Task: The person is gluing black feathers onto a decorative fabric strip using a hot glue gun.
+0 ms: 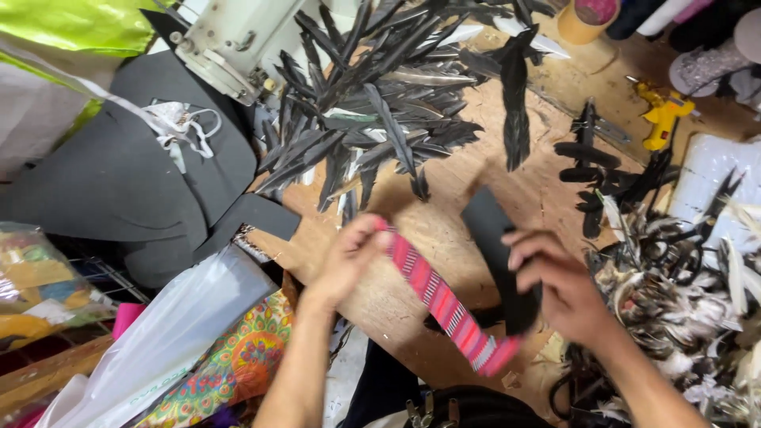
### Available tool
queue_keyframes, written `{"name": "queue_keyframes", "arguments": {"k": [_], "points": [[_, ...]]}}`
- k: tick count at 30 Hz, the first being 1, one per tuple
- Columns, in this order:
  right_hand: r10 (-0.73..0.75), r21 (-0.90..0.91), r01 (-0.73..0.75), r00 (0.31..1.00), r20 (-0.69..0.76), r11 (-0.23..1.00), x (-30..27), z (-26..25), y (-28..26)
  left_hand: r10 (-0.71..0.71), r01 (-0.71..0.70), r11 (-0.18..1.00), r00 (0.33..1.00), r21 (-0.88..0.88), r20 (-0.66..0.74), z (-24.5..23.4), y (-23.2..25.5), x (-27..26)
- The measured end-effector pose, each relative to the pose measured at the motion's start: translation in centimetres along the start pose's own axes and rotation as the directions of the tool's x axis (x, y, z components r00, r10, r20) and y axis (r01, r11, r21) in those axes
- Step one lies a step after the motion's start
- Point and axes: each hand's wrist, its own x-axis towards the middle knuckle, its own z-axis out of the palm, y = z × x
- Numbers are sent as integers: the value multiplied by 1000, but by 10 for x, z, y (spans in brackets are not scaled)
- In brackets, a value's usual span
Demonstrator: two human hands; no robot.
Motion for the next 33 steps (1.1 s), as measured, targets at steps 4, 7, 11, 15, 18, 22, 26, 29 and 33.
{"name": "queue_keyframes", "arguments": {"k": [4,7,11,15,18,22,26,29,33], "points": [[-22,234,22,1000,0,972,3,9,-54,187,-114,953,950,-281,248,57,1,14],[-17,247,21,1000,-17,969,-5,7,-58,233,-138,925,941,-354,244,76,14,19],[-22,250,23,1000,-8,968,-13,0,-62,73,58,881,963,-469,258,78,8,22],[-22,258,18,1000,13,966,-16,-1,-55,52,79,868,967,-490,248,83,5,26],[40,209,-45,999,30,977,-21,0,-50,59,40,833,985,-552,161,85,1,35],[384,470,-391,916,115,791,-17,-3,-63,39,-98,911,988,-401,-152,84,4,45],[750,343,-715,660,43,609,-10,6,-67,94,-155,953,969,-261,-230,73,-3,48],[727,343,-658,675,-126,670,-22,14,-58,-32,-46,963,958,-264,-284,58,12,46],[856,189,-835,501,-128,517,-31,14,-63,119,-199,913,965,-357,-233,47,-19,52]]}}
